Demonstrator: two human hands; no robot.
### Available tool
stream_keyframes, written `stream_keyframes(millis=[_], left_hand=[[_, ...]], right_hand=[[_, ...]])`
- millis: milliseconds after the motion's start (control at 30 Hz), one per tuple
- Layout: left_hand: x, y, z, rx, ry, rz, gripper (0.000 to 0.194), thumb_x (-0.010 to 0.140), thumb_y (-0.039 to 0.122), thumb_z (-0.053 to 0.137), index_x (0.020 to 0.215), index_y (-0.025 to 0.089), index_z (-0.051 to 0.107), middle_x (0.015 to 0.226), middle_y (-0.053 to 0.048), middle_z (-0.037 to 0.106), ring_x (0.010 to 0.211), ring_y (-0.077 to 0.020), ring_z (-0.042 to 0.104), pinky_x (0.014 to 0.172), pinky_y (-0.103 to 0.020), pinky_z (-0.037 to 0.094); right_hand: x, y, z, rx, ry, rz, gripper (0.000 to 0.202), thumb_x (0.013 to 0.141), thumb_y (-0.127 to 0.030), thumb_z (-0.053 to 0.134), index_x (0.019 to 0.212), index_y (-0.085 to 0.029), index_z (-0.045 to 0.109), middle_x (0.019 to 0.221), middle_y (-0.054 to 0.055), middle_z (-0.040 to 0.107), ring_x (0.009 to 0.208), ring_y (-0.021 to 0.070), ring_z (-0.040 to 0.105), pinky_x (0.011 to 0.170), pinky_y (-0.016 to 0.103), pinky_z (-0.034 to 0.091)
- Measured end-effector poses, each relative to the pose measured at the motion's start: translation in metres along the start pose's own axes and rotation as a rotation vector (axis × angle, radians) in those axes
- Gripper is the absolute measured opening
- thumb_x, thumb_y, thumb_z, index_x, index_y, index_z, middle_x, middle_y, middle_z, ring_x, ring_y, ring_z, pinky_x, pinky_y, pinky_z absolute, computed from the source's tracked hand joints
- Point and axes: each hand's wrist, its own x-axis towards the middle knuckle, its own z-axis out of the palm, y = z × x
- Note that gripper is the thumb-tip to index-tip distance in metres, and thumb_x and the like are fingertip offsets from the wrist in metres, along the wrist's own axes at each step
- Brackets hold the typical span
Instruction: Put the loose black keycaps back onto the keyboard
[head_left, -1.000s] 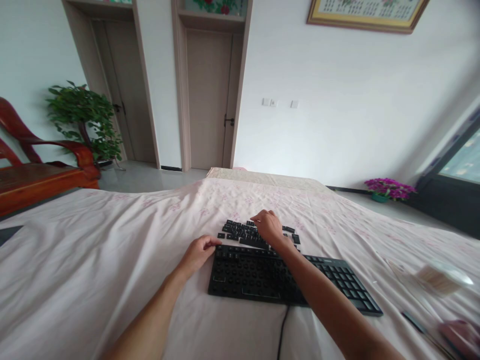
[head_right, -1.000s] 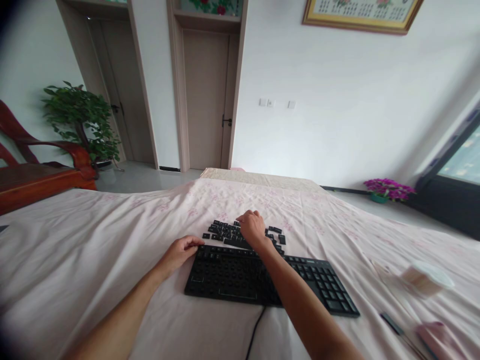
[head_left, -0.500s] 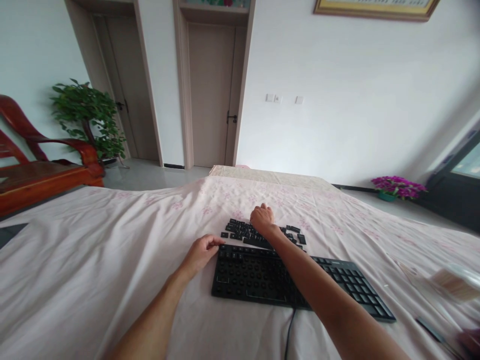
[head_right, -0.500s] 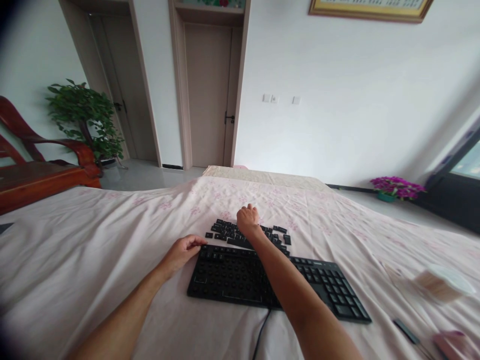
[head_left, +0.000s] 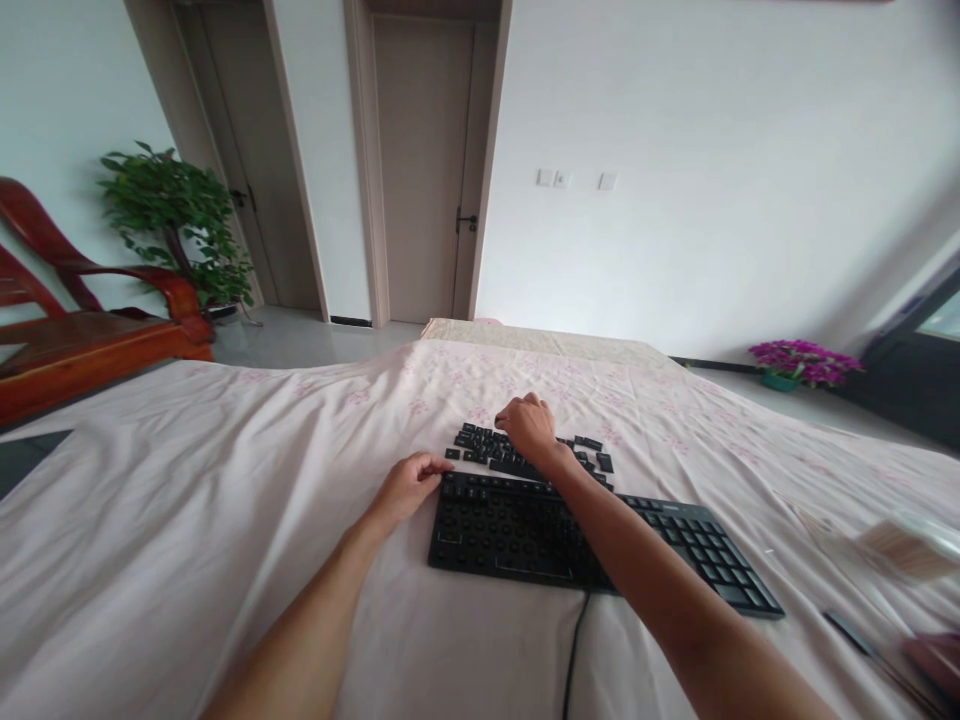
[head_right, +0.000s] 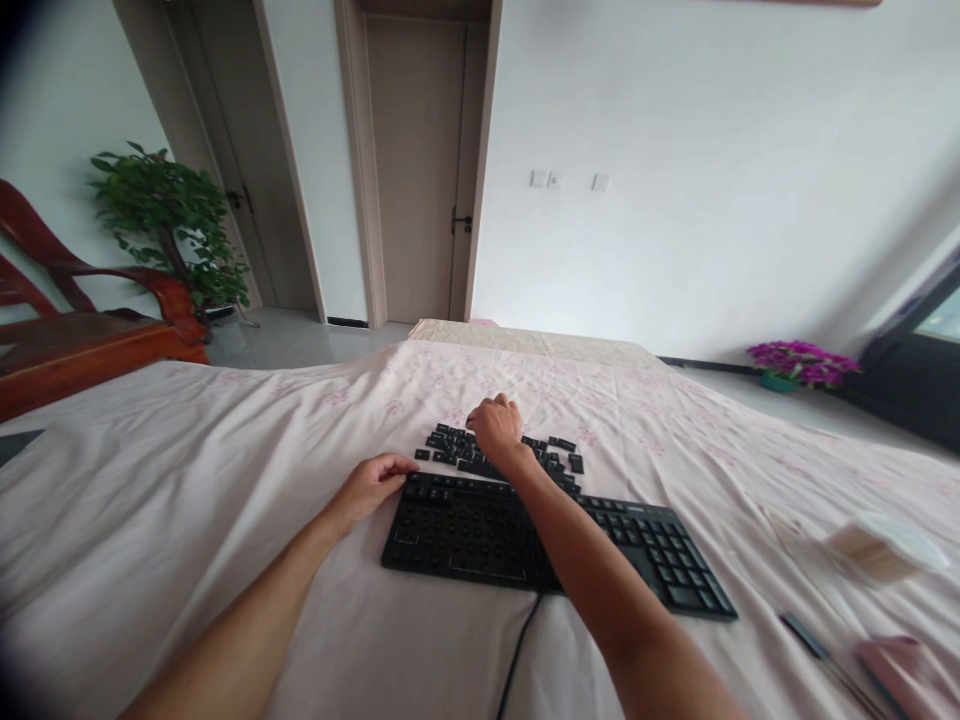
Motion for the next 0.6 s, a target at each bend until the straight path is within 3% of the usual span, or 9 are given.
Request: stream_keyframes(millis=[100,300,600], left_hand=[[0.000,-0.001,0.000,-0.001,0.005,-0.002,0.023,0.073,0.020,0.059,0.094,0.016,0.069,0.097,-0.007,0.072,0.093,-0.0197,0.065,0.089,-0.032,0.047],[-0.002,0.004,-0.001,0.022,-0.004,0.018,0.024,0.073,0.019,0.058,0.094,0.016,0.069,0.096,-0.007,0.072,0.093,-0.0199,0.065,0.089,-0.032,0.047],[-0.002,-0.004,0.000,0.036,0.003,0.036,0.024,0.075,0.021,0.059,0.095,0.016,0.070,0.097,-0.007,0.072,0.093,-0.0199,0.065,0.090,-0.033,0.046]], right_hand=[[-0.036,-0.009,-0.011,0.106,0.107,-0.088,0.026,0.090,-0.040,0.052,0.105,-0.031,0.071,0.110,0.002,0.066,0.105,0.0218,0.045,0.084,0.030,0.029],[-0.101,-0.022,-0.014,0.177,0.161,-0.214,0.016,0.089,-0.035,0.058,0.091,-0.031,0.072,0.098,0.000,0.068,0.097,0.0203,0.047,0.083,0.031,0.030],[-0.122,-0.029,0.000,0.075,0.123,-0.244,0.011,0.088,-0.031,0.060,0.091,-0.027,0.069,0.101,0.002,0.066,0.098,0.0213,0.046,0.081,0.034,0.030]])
